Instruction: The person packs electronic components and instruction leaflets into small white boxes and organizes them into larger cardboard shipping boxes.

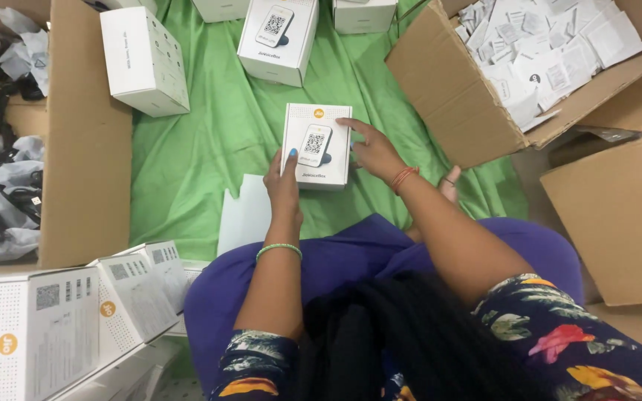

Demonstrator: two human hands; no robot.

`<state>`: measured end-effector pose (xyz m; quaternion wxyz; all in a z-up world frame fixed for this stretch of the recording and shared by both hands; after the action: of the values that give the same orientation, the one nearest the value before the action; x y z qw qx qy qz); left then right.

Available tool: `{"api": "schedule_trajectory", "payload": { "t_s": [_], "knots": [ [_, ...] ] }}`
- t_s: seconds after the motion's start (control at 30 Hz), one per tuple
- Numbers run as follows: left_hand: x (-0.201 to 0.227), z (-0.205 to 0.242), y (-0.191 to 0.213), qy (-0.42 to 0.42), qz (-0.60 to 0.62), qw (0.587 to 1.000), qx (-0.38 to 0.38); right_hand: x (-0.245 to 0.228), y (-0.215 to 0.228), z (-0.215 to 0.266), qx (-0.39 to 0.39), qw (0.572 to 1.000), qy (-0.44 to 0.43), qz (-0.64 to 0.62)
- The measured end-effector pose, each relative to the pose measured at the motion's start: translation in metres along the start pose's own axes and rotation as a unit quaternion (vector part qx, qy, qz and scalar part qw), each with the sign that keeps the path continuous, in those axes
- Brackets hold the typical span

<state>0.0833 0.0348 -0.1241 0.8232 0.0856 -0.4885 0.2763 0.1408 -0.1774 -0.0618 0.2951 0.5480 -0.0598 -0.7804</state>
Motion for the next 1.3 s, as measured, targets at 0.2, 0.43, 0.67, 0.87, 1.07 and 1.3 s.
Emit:
{"api": "schedule_trajectory", "payload": {
  "t_s": [0.2,0.43,0.67,0.87,1.07,1.3],
  "knots": [
    [0.016,0.019,-0.011,0.055,0.085,0.991,-0.09,0.003,0.002,0.01,0.136,0.963,0.194,0.131],
    [0.016,0.029,-0.008,0.085,0.105,0.986,-0.096,-0.028,-0.044,0.055,0.203,0.758,0.305,0.54],
    [0.021,0.037,-0.017,0.053,0.132,0.978,-0.153,-0.048,-0.024,0.059,0.237,0.758,0.311,0.522],
    [0.009,0.018,-0.018,-0.036,0.182,0.957,-0.225,-0.074,-0.007,0.064,0.068,0.83,0.317,0.455],
    [0.023,0.03,-0.016,0.071,0.231,0.953,-0.183,-0.061,0.025,0.055,0.04,0.899,0.298,0.317],
    [-0.02,-0.002,-0.009,0.027,0.199,0.957,-0.208,-0.065,0.063,0.06,-0.047,0.957,0.181,0.222]
  ]
}}
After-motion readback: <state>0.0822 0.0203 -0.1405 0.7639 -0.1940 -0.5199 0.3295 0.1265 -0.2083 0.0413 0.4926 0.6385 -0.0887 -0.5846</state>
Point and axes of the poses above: each hand's wrist, its own z-axis away from the middle knuckle, its own y-axis out of the back of the hand, x = y × z, the point moved 4 cm from there along -z, towards the middle knuckle, and after that the axes turned 10 degrees about z, right-handed, at the moved point
